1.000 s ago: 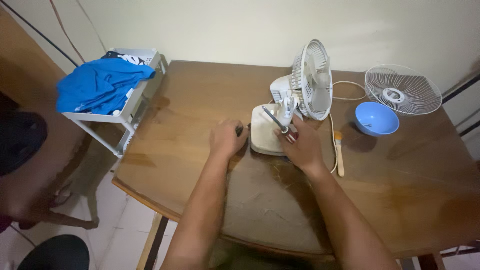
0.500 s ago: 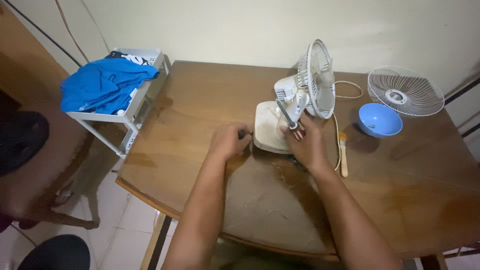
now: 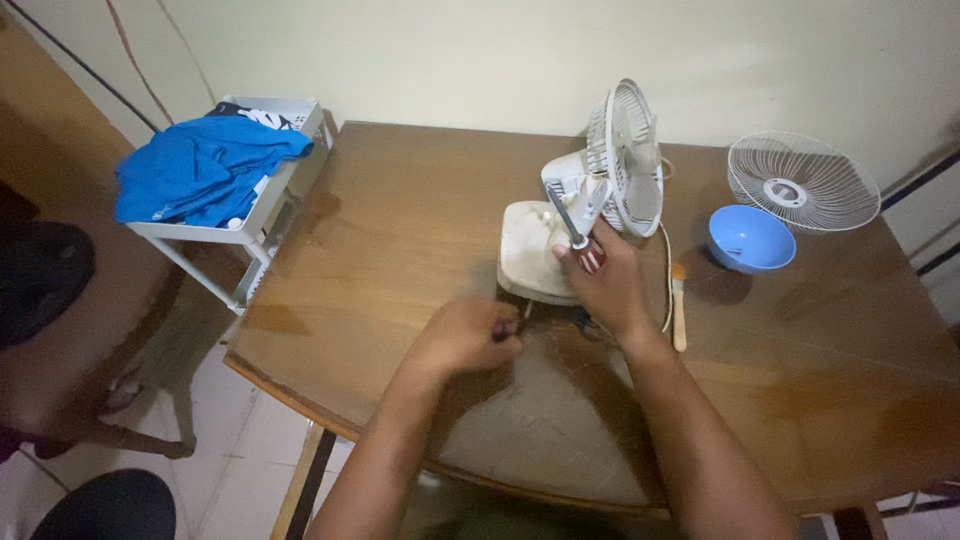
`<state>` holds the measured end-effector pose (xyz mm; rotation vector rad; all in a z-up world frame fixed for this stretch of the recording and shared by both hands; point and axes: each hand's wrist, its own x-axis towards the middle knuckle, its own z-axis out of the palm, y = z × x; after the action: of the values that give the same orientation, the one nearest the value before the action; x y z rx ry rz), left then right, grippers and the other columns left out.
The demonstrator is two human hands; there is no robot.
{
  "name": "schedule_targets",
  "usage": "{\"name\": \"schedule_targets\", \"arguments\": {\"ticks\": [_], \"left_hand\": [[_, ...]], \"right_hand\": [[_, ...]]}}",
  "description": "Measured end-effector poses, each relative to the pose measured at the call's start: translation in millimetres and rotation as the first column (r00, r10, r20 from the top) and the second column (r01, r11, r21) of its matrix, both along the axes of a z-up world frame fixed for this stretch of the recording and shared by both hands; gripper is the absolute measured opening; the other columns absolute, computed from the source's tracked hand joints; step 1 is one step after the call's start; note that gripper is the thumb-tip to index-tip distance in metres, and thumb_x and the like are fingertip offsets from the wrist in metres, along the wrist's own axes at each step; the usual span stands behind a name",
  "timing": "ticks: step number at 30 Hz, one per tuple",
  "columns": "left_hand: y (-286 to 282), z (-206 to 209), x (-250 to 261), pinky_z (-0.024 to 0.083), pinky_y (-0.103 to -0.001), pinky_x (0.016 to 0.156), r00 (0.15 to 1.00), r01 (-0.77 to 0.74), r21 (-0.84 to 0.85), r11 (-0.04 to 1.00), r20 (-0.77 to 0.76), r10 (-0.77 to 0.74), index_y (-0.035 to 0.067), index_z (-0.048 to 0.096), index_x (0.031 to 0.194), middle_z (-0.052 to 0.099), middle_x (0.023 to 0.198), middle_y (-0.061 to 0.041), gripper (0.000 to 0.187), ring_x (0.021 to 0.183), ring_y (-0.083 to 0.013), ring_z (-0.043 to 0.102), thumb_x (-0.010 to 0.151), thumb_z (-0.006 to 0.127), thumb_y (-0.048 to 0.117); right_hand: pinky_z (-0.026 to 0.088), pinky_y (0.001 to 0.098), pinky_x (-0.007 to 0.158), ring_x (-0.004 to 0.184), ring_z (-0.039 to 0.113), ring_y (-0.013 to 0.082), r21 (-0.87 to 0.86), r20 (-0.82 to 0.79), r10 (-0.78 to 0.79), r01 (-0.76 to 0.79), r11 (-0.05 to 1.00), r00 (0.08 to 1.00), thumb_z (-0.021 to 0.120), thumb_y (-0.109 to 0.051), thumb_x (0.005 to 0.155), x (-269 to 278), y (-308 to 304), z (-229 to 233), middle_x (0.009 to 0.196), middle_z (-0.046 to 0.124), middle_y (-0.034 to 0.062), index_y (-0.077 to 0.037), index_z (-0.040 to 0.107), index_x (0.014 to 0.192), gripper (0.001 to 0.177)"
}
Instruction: The person disassembles a small table fan by removing the front grille and unscrewing the base. They then use a screwdriver to scrape black residue from the fan's power plug prongs into a small blue bowl. The person continues scraping the prongs repeatedly throughout the clip.
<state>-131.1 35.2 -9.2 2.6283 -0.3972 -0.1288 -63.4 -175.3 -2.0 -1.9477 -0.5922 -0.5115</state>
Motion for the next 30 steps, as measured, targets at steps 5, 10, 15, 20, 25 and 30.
{"name": "schedule_targets", "arguments": {"ticks": [5, 10, 15, 20, 25, 30], "left_hand": [[-5.9, 33.3, -33.5, 0.052, -0.047, 0.069, 0.981, 0.185, -0.086, 0.979, 0.079, -0.179, 0.009, 0.071, 0.081, 0.071, 0.082, -0.015, 0.022, 0.080, -0.0371, 0.067, 0.072, 0.072, 0.029], [-20.4, 60.3, -57.0, 0.053, -0.047, 0.068, 0.967, 0.246, -0.021, 0.969, 0.067, -0.244, 0.009, 0.072, 0.077, 0.071, 0.078, -0.016, 0.021, 0.075, -0.0372, 0.068, 0.071, 0.070, 0.030], [-27.5, 54.0, -51.7, 0.052, -0.049, 0.066, 0.946, 0.324, -0.130, 0.937, 0.068, -0.318, 0.009, 0.075, 0.085, 0.073, 0.081, -0.015, 0.034, 0.074, -0.0369, 0.067, 0.081, 0.073, 0.043], [-41.8, 23.2, -29.9, 0.057, -0.040, 0.072, 0.969, 0.195, -0.410, 0.891, -0.057, -0.239, 0.010, 0.076, 0.097, 0.077, 0.087, -0.011, 0.032, 0.077, -0.0281, 0.073, 0.086, 0.071, 0.040], [-44.8, -3.7, -15.6, 0.058, -0.040, 0.075, 0.992, -0.023, -0.481, 0.876, -0.120, -0.040, 0.010, 0.072, 0.105, 0.077, 0.092, -0.012, 0.026, 0.082, -0.0271, 0.074, 0.088, 0.069, 0.030], [-34.0, -18.9, 2.1, 0.055, -0.045, 0.080, 0.949, -0.265, -0.376, 0.888, 0.062, 0.310, 0.009, 0.072, 0.107, 0.073, 0.095, -0.017, 0.020, 0.090, -0.0337, 0.070, 0.095, 0.066, 0.025]], "right_hand": [[0.055, 0.0330, 0.083, 0.090, 0.069, 0.0174, 0.032, 0.053, -0.001, 0.000, 0.999, 0.999, 0.078, -0.012, 0.090, -5.2, 4.1, 6.9, 0.100, 0.074, 0.0127, 0.001, 0.066, 0.126, 0.040], [0.055, 0.0340, 0.084, 0.092, 0.071, 0.0200, -0.018, 0.145, 0.009, -0.006, 1.000, 0.989, 0.081, -0.015, 0.089, -1.1, 5.2, 7.9, 0.101, 0.074, 0.0142, 0.002, 0.067, 0.123, 0.041], [0.056, 0.0347, 0.078, 0.085, 0.069, 0.0250, 0.008, -0.074, 0.067, -0.066, 0.998, 0.995, 0.081, -0.016, 0.087, 4.7, 10.1, 0.4, 0.094, 0.073, 0.0154, 0.001, 0.067, 0.124, 0.043], [0.057, 0.0341, 0.081, 0.089, 0.073, 0.0230, -0.038, 0.116, 0.030, -0.026, 0.999, 0.993, 0.083, -0.016, 0.085, 8.4, 9.0, -8.7, 0.102, 0.074, 0.0154, 0.003, 0.065, 0.126, 0.049], [0.054, 0.0368, 0.078, 0.089, 0.068, 0.0272, -0.062, 0.278, -0.108, 0.130, 0.990, 0.955, 0.088, -0.019, 0.082, 1.5, -2.9, -12.8, 0.100, 0.069, 0.0189, 0.003, 0.066, 0.111, 0.042], [0.041, 0.0397, 0.057, 0.061, 0.053, 0.0226, -0.114, -0.241, -0.070, 0.043, 0.993, 0.968, 0.085, -0.030, 0.087, -12.0, -21.1, -11.9, 0.066, 0.060, 0.0137, -0.001, 0.073, 0.078, 0.032]]}}
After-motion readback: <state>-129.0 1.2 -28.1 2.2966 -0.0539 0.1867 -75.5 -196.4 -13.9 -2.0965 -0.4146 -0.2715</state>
